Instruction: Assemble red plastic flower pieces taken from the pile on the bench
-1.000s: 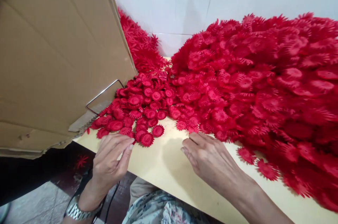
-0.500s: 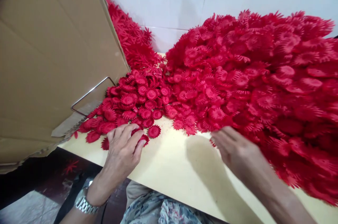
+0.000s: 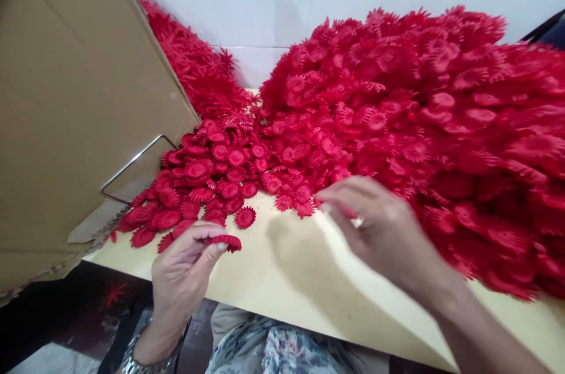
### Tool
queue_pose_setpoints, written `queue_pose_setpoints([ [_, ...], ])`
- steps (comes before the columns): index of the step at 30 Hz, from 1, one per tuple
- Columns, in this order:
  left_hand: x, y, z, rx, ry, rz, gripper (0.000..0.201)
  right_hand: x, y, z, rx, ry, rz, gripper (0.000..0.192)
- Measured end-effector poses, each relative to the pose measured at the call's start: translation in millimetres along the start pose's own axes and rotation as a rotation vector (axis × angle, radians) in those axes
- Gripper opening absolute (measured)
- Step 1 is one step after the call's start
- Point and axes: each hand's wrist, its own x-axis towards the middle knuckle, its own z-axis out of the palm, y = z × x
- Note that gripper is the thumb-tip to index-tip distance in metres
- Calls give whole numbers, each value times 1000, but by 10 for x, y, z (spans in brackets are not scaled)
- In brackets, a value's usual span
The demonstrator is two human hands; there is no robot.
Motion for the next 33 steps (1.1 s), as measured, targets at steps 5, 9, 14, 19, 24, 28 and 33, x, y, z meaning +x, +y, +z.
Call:
queue_pose_setpoints([
  [5,-26,110,325,-472,-88,-293,4,-144,-441,389,558,-179,131,17],
  [9,-38,142,550,-563,-157,-345,5,-257,-469,452,673,-95,298,8],
  [14,-27,200,720,-580,-283,-450,8,-426,-362,387,584,1,358,16],
  [19,36,278,848,-768,-355,-724,21,-496,-326,375,872,-3,421,23],
  [24,66,340,867,-776,-384,-733,22,-531,-272,365,1062,24,477,29],
  [28,97,364,822,-438,-406,-424,10,-553,-200,217,704,-20,414,21],
  [33,81,407,858,-392,-554,-365,7,-566,-139,137,470,-39,286,26],
])
